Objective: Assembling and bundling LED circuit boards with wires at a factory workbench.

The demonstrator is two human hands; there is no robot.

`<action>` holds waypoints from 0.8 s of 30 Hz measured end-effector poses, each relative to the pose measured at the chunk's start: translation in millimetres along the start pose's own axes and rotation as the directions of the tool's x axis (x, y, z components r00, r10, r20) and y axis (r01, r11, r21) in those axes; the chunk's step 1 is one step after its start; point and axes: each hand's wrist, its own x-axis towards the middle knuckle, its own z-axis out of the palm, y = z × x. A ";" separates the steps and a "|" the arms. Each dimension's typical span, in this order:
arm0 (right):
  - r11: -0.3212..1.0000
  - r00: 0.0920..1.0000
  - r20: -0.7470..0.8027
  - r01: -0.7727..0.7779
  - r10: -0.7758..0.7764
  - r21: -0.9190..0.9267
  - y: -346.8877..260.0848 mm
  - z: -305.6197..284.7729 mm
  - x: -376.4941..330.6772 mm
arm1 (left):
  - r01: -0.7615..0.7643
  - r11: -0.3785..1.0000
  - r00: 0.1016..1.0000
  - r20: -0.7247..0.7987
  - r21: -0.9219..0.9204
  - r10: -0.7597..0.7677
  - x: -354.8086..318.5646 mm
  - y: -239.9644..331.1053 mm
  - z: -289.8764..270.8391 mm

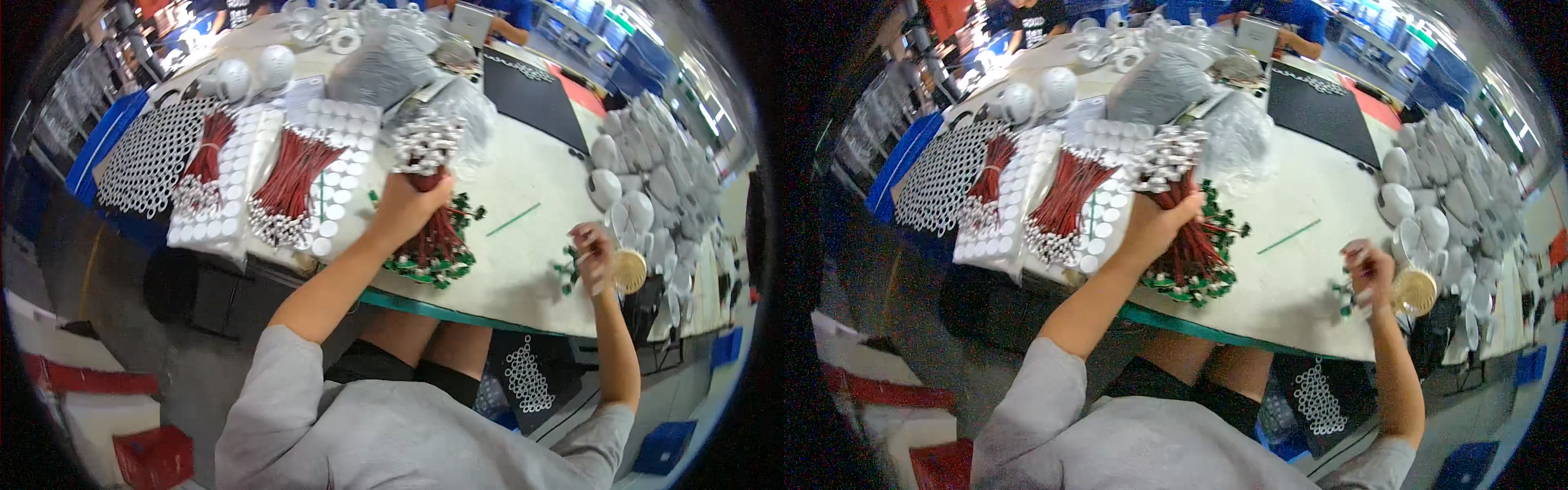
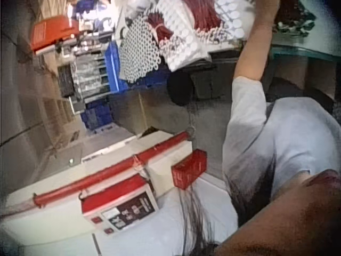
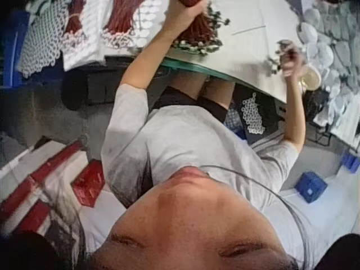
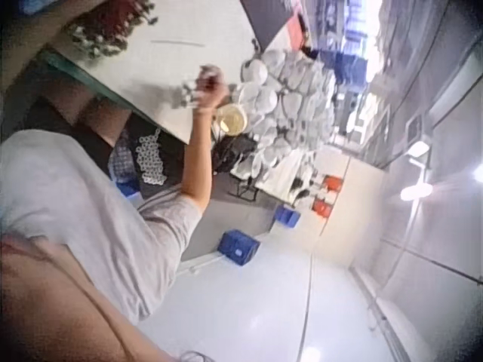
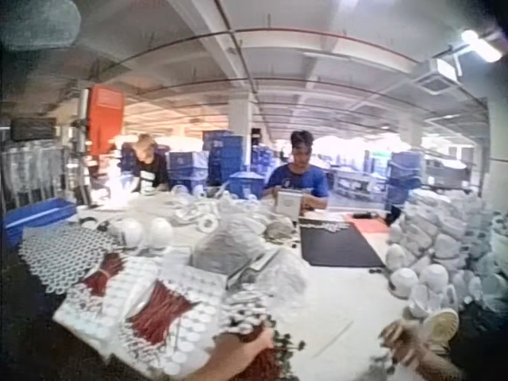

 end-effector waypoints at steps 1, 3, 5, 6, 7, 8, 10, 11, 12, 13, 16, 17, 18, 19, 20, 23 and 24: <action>0.867 0.997 -0.023 0.049 -0.069 -0.496 -11.5 13.5 10.0 | -0.005 1.000 1.000 -0.023 0.018 0.006 -0.7 -0.7 2.2; 0.940 0.964 -0.076 -0.264 0.253 -0.217 -34.3 46.3 27.4 | -0.045 0.997 0.999 -0.029 0.061 0.046 -4.9 -2.0 12.1; 0.958 0.962 -0.001 -0.273 0.274 -0.090 -28.0 67.6 36.1 | -0.130 0.969 0.992 0.022 0.212 0.128 -6.4 2.1 31.1; 0.961 0.953 0.132 -0.276 0.274 0.000 -16.6 77.4 37.0 | -0.182 0.950 0.983 0.014 0.253 0.184 -6.8 -5.9 37.5; 0.966 0.965 0.057 -0.256 0.257 -0.028 -7.1 93.3 28.4 | -0.252 0.942 0.966 -0.009 0.224 0.260 -7.8 -10.4 49.4; 0.946 0.951 0.023 -0.305 0.309 -0.113 2.8 109.5 21.2 | -0.245 0.966 0.969 -0.012 0.083 0.247 -10.1 -8.5 52.7; 0.975 0.977 0.180 -0.077 0.115 -0.209 16.4 129.5 17.9 | -0.261 0.965 0.965 -0.029 0.028 0.262 -9.2 -9.6 57.8; 0.967 0.969 0.097 -0.211 0.226 -0.141 16.8 135.1 14.2 | -0.207 0.977 0.978 -0.021 -0.055 0.207 -8.5 -9.7 58.8; 0.973 0.966 0.143 -0.197 0.214 -0.121 14.8 138.4 13.2 | -0.173 0.980 0.985 0.007 -0.098 0.174 -9.6 -7.5 52.9; 0.978 0.962 0.187 -0.184 0.200 -0.100 11.2 141.5 13.8 | -0.168 0.978 0.985 0.016 -0.123 0.171 -8.6 -11.2 49.4; 0.915 0.932 0.216 -0.205 0.291 -0.349 2.7 149.0 13.9 | -0.149 0.981 0.988 0.017 -0.123 0.152 -9.4 -22.9 49.1; 0.894 0.896 0.293 -0.204 0.335 -0.398 16.7 138.9 8.8 | -0.152 0.974 0.988 0.012 -0.166 0.156 -9.5 -25.4 50.7; 0.867 0.871 0.322 -0.201 0.372 -0.456 10.6 138.7 10.8 | -0.200 0.964 0.980 -0.050 -0.173 0.194 -9.4 -24.4 54.1; 0.837 0.843 0.349 -0.195 0.410 -0.512 5.1 139.1 14.9 | -0.240 0.951 0.970 -0.011 -0.195 0.243 -9.6 -23.5 54.3; 0.811 0.808 0.532 0.124 0.252 -0.572 20.7 127.8 20.2 | -0.279 0.935 0.956 0.025 -0.218 0.291 -9.3 -21.9 53.7; 0.930 0.848 0.458 -0.101 0.266 -0.353 38.2 124.3 18.8 | -0.343 0.933 0.922 0.228 0.112 0.312 -6.7 -20.7 46.4; 0.906 0.882 0.404 -0.057 0.242 -0.419 44.0 128.0 16.2 | -0.430 0.865 0.895 0.244 0.259 0.372 -5.4 -15.3 42.8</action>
